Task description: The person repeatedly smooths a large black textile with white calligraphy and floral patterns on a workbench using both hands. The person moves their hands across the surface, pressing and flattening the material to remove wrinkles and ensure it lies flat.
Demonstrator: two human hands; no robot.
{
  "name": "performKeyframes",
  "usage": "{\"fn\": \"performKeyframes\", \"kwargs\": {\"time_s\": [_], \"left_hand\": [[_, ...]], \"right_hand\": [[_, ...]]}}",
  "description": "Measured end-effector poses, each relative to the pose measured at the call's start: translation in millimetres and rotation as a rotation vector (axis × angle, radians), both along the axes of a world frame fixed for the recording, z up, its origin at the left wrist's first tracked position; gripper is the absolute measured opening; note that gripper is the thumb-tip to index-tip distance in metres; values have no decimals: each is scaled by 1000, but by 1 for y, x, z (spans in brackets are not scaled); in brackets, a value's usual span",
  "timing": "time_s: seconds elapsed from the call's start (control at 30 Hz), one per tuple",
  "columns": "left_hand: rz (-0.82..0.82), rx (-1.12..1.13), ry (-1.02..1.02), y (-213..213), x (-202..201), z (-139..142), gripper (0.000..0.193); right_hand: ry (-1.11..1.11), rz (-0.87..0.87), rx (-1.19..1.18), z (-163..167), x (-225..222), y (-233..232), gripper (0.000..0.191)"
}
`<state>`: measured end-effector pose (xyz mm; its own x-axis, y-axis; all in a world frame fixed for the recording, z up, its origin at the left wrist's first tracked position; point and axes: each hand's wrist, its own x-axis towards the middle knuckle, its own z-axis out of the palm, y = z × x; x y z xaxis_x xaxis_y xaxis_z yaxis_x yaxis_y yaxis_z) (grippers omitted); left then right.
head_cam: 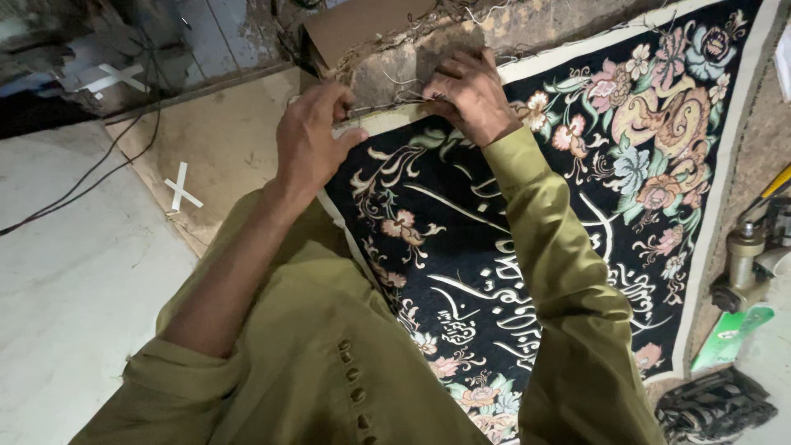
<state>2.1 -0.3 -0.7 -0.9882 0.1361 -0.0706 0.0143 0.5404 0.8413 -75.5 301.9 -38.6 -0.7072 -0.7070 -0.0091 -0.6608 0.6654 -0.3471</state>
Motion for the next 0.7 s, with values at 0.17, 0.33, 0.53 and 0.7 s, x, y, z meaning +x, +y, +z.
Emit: {"fn": "performKeyframes", "kwargs": {"time_s": [0.17, 0.33, 0.53, 0.7], "left_hand": [[0, 23, 31, 1, 2, -3, 44], [-11, 12, 10, -2, 6, -5, 36], [-50, -100, 105, 6, -8, 26, 37], [-236, -26, 381, 65, -72, 39, 36]], "right_hand": [[88, -59, -102, -21, 15, 5, 27], [128, -123, -191, -7, 30, 0, 23], [280, -179, -192, 10, 27, -19, 34], [337, -582, -138, 32, 35, 1, 32]]}}
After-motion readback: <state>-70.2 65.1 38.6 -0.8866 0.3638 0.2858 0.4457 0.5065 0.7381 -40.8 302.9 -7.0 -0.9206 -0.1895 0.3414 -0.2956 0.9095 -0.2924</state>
